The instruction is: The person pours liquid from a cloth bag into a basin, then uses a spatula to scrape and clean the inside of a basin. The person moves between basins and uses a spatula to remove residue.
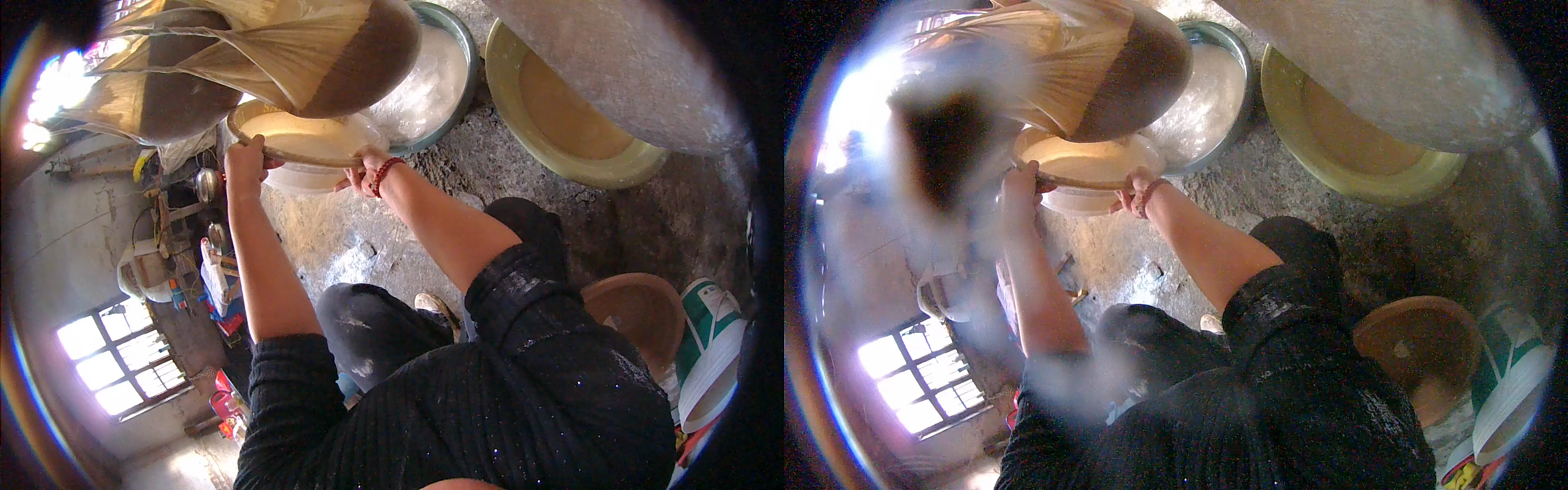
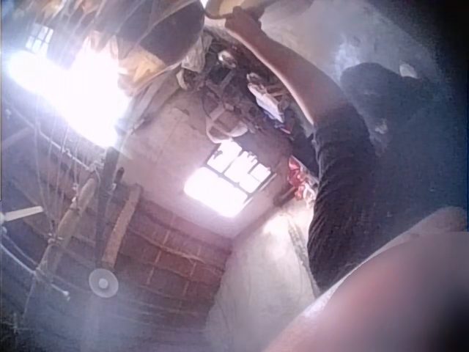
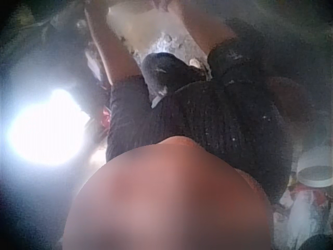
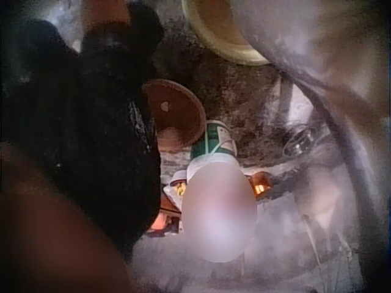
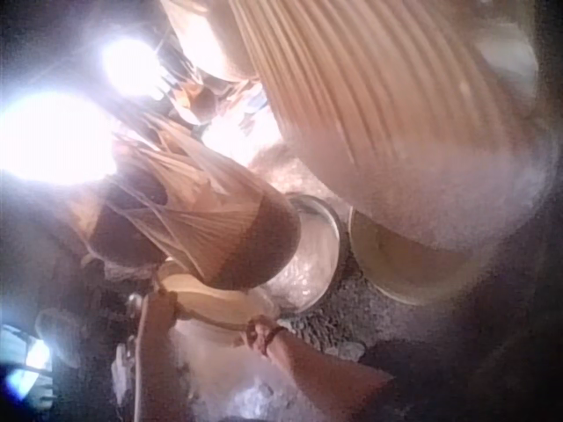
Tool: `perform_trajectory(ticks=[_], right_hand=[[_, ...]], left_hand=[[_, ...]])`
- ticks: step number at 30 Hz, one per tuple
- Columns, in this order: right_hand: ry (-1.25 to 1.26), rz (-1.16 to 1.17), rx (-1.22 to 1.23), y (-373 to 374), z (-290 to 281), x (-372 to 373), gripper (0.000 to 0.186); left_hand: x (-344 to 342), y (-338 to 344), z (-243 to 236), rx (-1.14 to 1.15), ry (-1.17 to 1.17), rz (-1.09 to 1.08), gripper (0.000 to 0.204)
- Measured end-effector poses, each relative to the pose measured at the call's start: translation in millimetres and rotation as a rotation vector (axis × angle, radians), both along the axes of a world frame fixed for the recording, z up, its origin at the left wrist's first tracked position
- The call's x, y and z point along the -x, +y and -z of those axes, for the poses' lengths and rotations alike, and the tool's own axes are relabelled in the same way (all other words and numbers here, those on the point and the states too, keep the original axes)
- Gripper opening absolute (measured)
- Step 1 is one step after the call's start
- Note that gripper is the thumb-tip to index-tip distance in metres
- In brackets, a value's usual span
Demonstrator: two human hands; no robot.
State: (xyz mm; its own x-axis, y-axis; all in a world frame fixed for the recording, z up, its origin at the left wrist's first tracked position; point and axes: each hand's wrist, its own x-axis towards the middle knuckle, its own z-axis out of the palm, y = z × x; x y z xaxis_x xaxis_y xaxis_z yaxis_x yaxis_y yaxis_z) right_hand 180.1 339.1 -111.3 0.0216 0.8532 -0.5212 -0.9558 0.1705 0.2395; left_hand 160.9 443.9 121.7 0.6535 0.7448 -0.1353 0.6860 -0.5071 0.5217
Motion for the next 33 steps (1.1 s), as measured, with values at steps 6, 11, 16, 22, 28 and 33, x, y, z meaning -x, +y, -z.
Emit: perform_trajectory(ticks=[6, 11, 16, 22, 28, 33], right_hand=[[0.025, 0.029, 0.016, 10.8, 20.6, 8.5, 0.051], [0.131, -0.035, -0.046, 17.5, 34.3, 11.4, 0.05], [0.157, -0.086, -0.094, 16.2, 35.2, 12.5, 0.048], [0.149, -0.018, -0.117, 6.8, 29.3, 15.7, 0.051], [0.17, -0.077, -0.092, 7.1, 26.0, 8.6, 0.052], [0.129, -0.013, -0.114, 3.8, 26.1, 12.6, 0.046]], left_hand=[[-5.1, -3.4, 5.8, -0.023, 0.006, 0.015, 0.036], [-13.5, 8.8, 18.8, -0.017, -0.023, 0.038, 0.039], [-11.7, 8.0, 17.5, -0.089, 0.085, 0.047, 0.038], [-12.0, 4.4, 14.6, -0.097, 0.105, 0.041, 0.039], [-12.3, 15.8, 22.8, -0.042, 0.018, 0.053, 0.041], [-14.7, 13.0, 21.1, -0.062, 0.04, 0.059, 0.042]])
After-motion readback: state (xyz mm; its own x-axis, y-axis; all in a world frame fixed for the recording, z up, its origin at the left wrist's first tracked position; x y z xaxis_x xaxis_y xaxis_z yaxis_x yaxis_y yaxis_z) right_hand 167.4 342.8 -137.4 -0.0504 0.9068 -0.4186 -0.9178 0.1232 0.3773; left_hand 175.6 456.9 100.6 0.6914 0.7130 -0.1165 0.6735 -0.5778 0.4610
